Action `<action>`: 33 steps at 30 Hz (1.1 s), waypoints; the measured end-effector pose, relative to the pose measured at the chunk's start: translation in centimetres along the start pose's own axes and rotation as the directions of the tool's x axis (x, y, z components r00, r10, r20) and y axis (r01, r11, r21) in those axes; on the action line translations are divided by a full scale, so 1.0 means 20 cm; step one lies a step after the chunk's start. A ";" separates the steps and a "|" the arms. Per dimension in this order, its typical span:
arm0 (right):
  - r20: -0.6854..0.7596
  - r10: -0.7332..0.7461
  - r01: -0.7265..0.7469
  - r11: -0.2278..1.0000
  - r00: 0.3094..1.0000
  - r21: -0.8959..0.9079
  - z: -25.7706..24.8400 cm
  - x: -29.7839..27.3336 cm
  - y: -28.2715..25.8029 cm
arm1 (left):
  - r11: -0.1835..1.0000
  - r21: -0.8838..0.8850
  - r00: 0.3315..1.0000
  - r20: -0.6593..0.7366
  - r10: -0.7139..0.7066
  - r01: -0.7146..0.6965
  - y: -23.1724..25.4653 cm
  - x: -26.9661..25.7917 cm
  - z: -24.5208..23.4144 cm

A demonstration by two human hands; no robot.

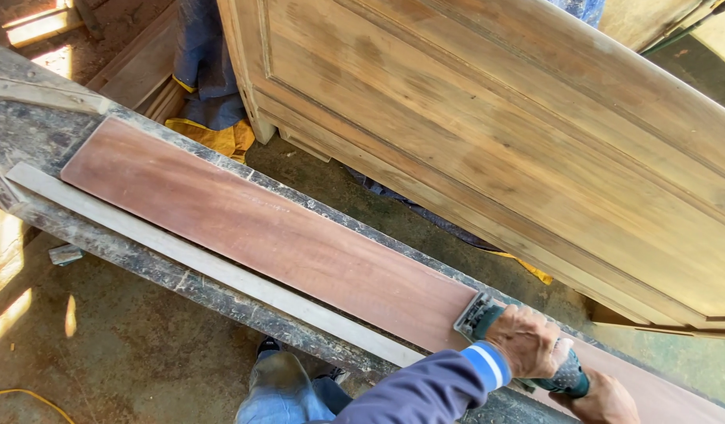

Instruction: Sanding a long wooden board using an electric orbital sander and then manually using sandpaper sheets.

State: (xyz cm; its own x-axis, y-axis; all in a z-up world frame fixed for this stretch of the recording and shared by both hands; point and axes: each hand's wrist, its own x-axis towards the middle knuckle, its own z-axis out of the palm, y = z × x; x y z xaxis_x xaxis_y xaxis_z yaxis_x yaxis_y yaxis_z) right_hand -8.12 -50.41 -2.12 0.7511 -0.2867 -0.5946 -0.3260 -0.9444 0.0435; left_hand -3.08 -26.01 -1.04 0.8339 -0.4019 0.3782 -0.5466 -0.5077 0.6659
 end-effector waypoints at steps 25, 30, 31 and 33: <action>-0.048 -0.417 0.404 0.899 0.908 -0.170 -0.35 0.04 -1.38 | 0.961 0.102 0.932 -0.290 -0.220 0.259 -0.73 -0.12 -0.86; -0.031 -0.470 0.457 0.870 0.882 -0.188 -0.40 -0.13 -1.93 | 0.951 0.125 0.914 -0.336 -0.226 0.281 -0.97 -0.25 -1.27; -0.021 -0.491 0.480 0.858 0.871 -0.182 -0.40 -0.14 -2.02 | 0.948 0.146 0.915 -0.338 -0.221 0.283 -1.02 -0.28 -1.35; -0.010 -0.519 0.508 0.841 0.855 -0.183 -0.37 -0.15 -2.19 | 0.942 0.167 0.911 -0.349 -0.219 0.291 -1.12 -0.33 -1.50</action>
State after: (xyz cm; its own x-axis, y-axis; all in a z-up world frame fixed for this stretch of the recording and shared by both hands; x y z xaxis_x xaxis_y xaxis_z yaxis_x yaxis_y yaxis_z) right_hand 8.11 -9.35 3.77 0.8171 0.2430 -0.5228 0.2127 -0.9699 -0.1184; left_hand 5.88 10.88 0.74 0.9061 0.0113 0.4230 -0.2851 -0.7223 0.6301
